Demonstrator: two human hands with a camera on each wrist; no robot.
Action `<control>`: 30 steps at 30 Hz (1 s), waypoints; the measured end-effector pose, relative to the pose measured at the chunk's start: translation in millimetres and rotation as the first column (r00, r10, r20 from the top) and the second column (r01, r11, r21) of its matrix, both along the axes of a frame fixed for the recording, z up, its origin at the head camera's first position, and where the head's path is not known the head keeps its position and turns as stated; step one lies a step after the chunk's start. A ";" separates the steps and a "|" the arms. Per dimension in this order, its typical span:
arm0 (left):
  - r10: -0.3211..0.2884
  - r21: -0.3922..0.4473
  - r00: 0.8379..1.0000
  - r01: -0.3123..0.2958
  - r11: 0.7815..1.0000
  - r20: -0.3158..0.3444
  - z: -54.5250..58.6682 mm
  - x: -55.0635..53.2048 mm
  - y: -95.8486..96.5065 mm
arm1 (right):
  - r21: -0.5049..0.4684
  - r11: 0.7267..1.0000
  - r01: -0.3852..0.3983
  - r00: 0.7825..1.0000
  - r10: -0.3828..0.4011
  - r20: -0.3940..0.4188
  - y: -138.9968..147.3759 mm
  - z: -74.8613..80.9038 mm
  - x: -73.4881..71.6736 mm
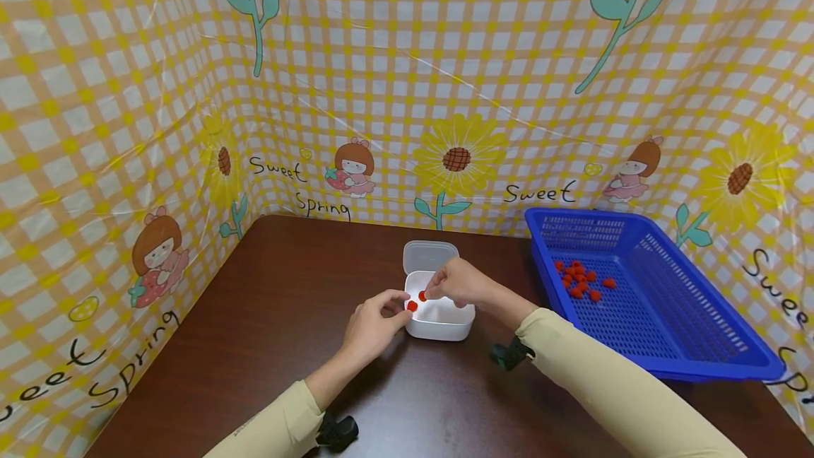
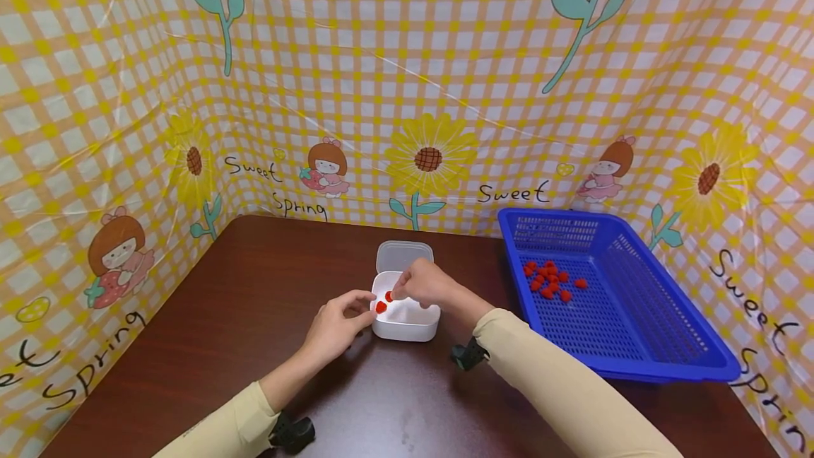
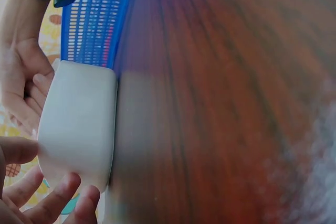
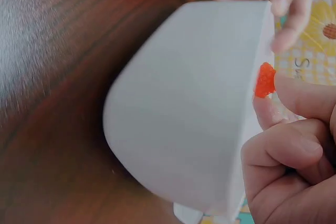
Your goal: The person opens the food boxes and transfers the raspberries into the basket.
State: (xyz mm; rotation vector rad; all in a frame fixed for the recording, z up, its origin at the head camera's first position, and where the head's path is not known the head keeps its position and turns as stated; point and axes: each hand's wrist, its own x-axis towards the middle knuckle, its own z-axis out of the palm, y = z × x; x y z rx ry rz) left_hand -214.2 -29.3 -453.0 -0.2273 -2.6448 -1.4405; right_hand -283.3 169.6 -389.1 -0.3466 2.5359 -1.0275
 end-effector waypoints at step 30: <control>-0.011 0.014 1.000 0.011 1.000 -0.002 -0.9 0.7 0.4 | -0.058 0.993 0.103 0.993 -0.106 -0.052 73.1 63.7 -12.0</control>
